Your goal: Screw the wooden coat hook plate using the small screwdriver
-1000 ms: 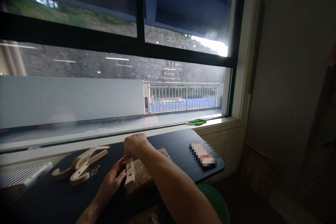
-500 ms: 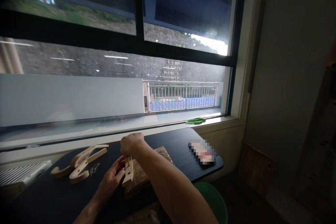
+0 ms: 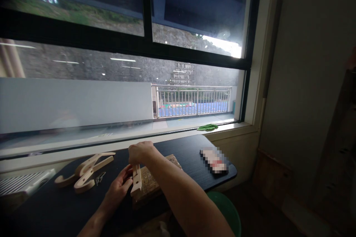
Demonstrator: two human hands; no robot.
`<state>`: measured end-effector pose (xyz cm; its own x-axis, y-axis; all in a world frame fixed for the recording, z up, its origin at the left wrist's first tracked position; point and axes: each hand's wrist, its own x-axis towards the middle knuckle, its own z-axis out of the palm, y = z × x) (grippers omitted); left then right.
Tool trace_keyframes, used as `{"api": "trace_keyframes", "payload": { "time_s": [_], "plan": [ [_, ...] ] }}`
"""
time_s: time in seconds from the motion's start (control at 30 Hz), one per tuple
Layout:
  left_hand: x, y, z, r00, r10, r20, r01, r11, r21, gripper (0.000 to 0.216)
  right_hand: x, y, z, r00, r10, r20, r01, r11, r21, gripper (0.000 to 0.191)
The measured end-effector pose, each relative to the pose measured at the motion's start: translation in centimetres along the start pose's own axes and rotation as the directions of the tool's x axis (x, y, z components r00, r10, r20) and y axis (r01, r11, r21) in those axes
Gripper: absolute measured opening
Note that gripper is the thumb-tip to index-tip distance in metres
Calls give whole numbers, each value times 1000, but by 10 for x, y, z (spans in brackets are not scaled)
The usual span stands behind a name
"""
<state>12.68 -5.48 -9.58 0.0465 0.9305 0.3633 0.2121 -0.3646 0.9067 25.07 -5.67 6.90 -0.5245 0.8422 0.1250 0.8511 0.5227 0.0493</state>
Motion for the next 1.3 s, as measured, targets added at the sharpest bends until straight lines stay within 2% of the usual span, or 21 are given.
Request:
{"api": "trace_keyframes", "payload": {
  "time_s": [0.3, 0.53, 0.7, 1.03, 1.3],
  "plan": [
    [2, -2, 1, 1000, 10, -2, -10, 1000, -12, 53, 4, -1, 1, 1000, 15, -8, -15, 1000, 13, 27],
    [2, -4, 0, 1000, 12, -26, -11, 1000, 10, 51, -2, -2, 0, 999, 43, 4, -43, 998, 43, 32],
    [1, -1, -1, 1000, 20, -22, -19, 1000, 17, 52, -8, -2, -4, 999, 32, 38, -35, 997, 72, 33],
    [1, -1, 0, 999, 7, -48, -5, 1000, 24, 51, -12, -2, -7, 1000, 8, 30, -10, 997, 73, 34],
    [1, 1, 0, 1000, 5, -4, -5, 1000, 11, 54, -5, -1, -4, 999, 38, 11, -38, 998, 49, 37]
  ]
}}
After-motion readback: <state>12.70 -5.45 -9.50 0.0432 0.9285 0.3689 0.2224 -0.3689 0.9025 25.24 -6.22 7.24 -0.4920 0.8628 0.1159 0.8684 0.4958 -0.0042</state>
